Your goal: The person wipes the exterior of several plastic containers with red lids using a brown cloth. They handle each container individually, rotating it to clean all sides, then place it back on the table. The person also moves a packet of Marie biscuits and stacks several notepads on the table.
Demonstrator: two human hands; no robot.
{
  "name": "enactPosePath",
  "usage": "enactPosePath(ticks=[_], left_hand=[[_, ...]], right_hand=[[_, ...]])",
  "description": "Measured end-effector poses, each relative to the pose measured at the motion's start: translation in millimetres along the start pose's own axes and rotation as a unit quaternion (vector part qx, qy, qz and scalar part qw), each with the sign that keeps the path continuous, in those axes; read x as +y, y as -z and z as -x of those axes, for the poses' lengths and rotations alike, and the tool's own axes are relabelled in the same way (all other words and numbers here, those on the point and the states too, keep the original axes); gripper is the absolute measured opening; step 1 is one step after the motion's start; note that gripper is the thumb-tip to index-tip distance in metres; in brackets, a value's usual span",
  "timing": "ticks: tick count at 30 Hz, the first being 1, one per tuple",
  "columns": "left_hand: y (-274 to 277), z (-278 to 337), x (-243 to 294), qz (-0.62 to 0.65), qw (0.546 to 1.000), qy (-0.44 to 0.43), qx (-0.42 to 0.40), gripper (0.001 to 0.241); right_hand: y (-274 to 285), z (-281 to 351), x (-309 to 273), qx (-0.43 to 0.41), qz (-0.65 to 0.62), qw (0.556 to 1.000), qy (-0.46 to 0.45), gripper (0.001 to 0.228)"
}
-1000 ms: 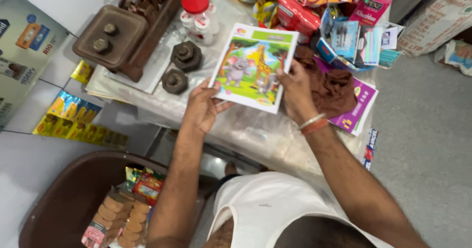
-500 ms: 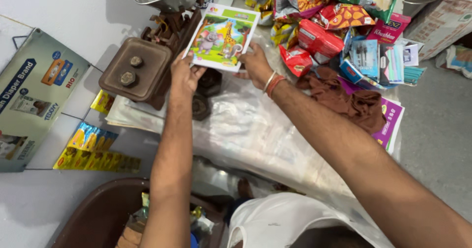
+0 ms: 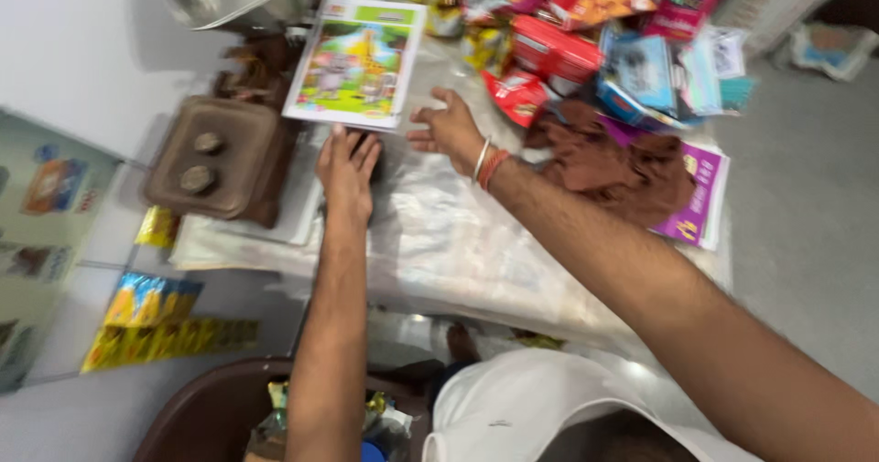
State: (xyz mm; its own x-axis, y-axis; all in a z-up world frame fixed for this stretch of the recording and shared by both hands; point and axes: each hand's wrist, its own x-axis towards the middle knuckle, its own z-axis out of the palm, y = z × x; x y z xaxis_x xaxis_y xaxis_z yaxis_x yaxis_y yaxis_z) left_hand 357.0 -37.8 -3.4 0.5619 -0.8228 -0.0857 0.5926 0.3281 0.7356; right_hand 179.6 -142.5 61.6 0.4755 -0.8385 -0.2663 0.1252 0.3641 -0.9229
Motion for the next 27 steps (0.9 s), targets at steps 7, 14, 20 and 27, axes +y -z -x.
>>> enactPosePath(ticks=[7,14,20,27], left_hand=[[-77.4,117.4,-80.8,-0.324,0.938,-0.120,-0.035,0.034],[-192.8,149.3,-141.3,-0.562,0.701,-0.330,-0.290,0.066],[-222.9,172.7,-187.8,-0.660,0.575,-0.320,-0.362,0.067],[-221.2,200.4,-204.4,-0.626,0.599,-0.349,-0.358,0.049]], right_hand=[[136.9,136.3,13.7,0.031,0.021,0.994,0.099,0.049],[283.3,221.6,17.8,0.347,0.159,0.915,0.132,0.037],[365.0,235.3,81.6,0.491,0.360,0.776,0.166,0.059],[379.7,244.0,105.4,0.474,0.201,0.848,0.125,0.055]])
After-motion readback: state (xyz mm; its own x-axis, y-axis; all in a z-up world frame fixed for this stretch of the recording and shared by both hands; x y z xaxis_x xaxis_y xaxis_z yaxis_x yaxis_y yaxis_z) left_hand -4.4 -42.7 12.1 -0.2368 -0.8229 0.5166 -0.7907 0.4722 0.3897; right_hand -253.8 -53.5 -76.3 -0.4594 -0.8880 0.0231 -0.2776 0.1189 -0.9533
